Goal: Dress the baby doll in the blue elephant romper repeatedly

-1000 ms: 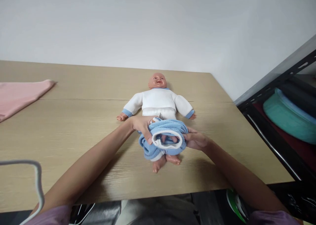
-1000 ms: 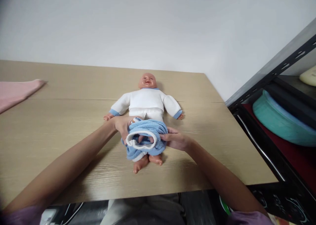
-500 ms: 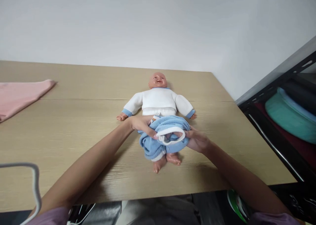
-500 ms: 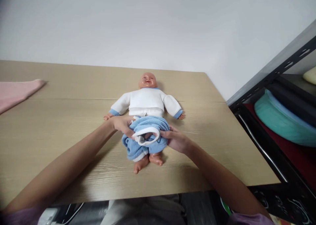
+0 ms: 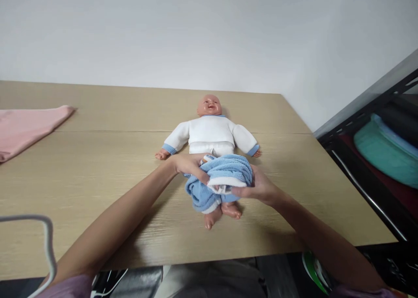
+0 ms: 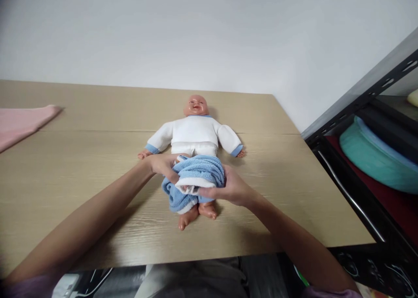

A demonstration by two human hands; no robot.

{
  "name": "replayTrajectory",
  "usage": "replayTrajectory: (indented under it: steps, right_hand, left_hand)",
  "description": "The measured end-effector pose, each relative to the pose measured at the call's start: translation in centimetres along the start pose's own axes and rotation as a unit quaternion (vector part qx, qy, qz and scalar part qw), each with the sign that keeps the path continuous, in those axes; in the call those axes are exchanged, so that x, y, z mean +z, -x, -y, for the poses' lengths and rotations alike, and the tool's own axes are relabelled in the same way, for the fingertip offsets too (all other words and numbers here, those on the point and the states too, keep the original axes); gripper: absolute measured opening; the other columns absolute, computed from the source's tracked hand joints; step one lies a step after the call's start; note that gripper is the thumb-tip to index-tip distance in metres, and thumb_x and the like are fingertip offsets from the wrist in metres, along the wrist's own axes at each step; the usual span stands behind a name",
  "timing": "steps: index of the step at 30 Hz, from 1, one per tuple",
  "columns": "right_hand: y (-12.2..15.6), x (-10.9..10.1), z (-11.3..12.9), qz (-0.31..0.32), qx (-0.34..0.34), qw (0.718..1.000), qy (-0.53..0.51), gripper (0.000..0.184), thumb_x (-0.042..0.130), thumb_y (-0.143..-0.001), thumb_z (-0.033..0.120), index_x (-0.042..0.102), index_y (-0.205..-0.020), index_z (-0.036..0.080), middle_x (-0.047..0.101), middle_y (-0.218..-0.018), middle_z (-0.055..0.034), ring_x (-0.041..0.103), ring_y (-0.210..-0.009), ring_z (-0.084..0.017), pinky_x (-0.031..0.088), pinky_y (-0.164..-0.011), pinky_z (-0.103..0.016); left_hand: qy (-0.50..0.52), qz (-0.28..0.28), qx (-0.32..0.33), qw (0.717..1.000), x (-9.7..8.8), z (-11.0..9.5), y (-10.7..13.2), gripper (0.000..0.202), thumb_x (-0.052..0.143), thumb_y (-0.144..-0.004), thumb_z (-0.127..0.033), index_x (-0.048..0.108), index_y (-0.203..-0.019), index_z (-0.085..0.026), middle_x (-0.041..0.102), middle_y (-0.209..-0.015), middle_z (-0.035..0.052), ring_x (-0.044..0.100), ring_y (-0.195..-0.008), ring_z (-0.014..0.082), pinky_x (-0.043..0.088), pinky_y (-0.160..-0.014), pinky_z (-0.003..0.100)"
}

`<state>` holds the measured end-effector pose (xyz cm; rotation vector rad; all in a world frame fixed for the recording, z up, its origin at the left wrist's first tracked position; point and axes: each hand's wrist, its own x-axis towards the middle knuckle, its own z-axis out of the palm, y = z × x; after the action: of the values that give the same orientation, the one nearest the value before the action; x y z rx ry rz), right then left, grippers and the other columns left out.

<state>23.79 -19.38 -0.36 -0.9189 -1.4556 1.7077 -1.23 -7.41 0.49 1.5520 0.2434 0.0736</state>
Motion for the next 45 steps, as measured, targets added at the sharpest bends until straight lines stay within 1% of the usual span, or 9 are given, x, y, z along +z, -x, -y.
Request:
replayTrajectory:
  steps: [3,6,9,13,17,23,29,36,45]
  right_hand:
    - [-0.2,0.3,-0.4,-0.158,-0.043,0.986,0.019,0.026,0.081,-0.088,0.04,0.078,-0.107,0.022,0.078,-0.105,-0.0054,0.07,-0.098,-0.026,0.061,-0.094,-0.04]
    - [0.6,1.1,-0.6,-0.239,-0.055,0.966,0.082,0.021,0.074,-0.091,0.038,0.077,-0.104,0.022,0.076,-0.102,-0.0052,0.067,-0.095,-0.025,0.06,-0.09,-0.039]
    - [3.0,3.0,-0.8,-0.283,-0.041,0.949,0.132,0.027,0.073,-0.093,0.033,0.077,-0.118,0.023,0.08,-0.113,-0.0074,0.071,-0.109,-0.03,0.062,-0.1,-0.043]
    - [6.8,6.9,-2.1,-0.294,0.021,0.947,0.127,0.052,0.079,-0.095,0.037,0.071,-0.145,0.025,0.079,-0.139,-0.0109,0.074,-0.13,-0.036,0.061,-0.114,-0.049]
    - [8.4,9.3,-4.6,-0.351,0.029,0.924,0.147,0.052,0.076,-0.095,0.043,0.072,-0.143,0.022,0.08,-0.138,-0.0126,0.076,-0.128,-0.037,0.064,-0.11,-0.049]
    - [8.8,8.4,-7.1,-0.458,-0.036,0.834,0.304,0.023,0.072,-0.086,0.035,0.078,-0.103,0.021,0.077,-0.097,-0.0087,0.073,-0.095,-0.032,0.064,-0.087,-0.043]
    - [8.7,8.1,-7.7,-0.505,-0.088,0.775,0.371,0.014,0.064,-0.089,0.029,0.073,-0.098,0.023,0.068,-0.127,-0.0147,0.064,-0.121,-0.035,0.056,-0.107,-0.053]
    - [8.8,8.2,-8.9,-0.49,-0.054,0.842,0.218,0.035,0.061,-0.092,0.025,0.073,-0.125,0.021,0.076,-0.127,-0.0131,0.074,-0.114,-0.031,0.064,-0.096,-0.041]
    - [7.2,7.8,-9.3,-0.433,-0.049,0.9,-0.013,0.046,0.089,-0.084,0.031,0.069,-0.125,0.023,0.082,-0.125,-0.0098,0.081,-0.112,-0.028,0.068,-0.101,-0.041]
  left_hand:
    - [0.004,-0.01,-0.009,1.0,-0.2,0.4,0.1,0.049,0.099,-0.068,-0.054,0.078,-0.096,-0.019,0.076,-0.083,0.0023,0.072,-0.082,0.0245,0.062,-0.08,0.035]
    - [-0.001,-0.023,0.003,1.0,0.3,0.0,-0.3,0.061,0.097,-0.068,-0.066,0.078,-0.103,-0.02,0.078,-0.092,0.0037,0.072,-0.089,0.0261,0.06,-0.082,0.035]
    - [-0.064,-0.027,-0.02,0.997,1.8,-1.6,-0.9,0.052,0.092,-0.076,-0.062,0.078,-0.102,-0.019,0.077,-0.095,0.0041,0.071,-0.088,0.0253,0.058,-0.082,0.035]
    - [-0.184,-0.033,-0.077,0.979,4.3,-3.6,-1.6,0.025,0.079,-0.083,-0.037,0.064,-0.075,-0.019,0.063,-0.073,-0.0021,0.059,-0.071,0.0172,0.048,-0.069,0.03]
    - [-0.285,-0.041,-0.116,0.951,6.2,-4.1,-2.0,0.026,0.071,-0.084,-0.037,0.056,-0.071,-0.021,0.059,-0.071,-0.0024,0.053,-0.065,0.0149,0.041,-0.061,0.03]
    - [-0.453,-0.068,-0.201,0.866,8.2,-4.0,-2.3,0.036,0.072,-0.084,-0.043,0.051,-0.062,-0.023,0.056,-0.059,-0.0008,0.051,-0.053,0.0163,0.034,-0.056,0.035]
    - [-0.483,-0.067,-0.178,0.855,8.9,-3.5,-2.5,0.021,0.079,-0.087,-0.038,0.075,-0.095,-0.019,0.081,-0.09,0.0077,0.071,-0.075,0.0248,0.039,-0.062,0.034]
    - [-0.442,-0.123,-0.168,0.873,9.1,-2.8,-3.0,0.03,0.082,-0.086,-0.037,0.073,-0.108,-0.018,0.081,-0.098,0.01,0.076,-0.084,0.0295,0.046,-0.069,0.036]
    - [-0.258,-0.045,-0.114,0.958,6.4,-3.3,-2.3,0.037,0.076,-0.082,-0.028,0.071,-0.117,-0.019,0.08,-0.116,0.0053,0.076,-0.107,0.0282,0.055,-0.087,0.034]
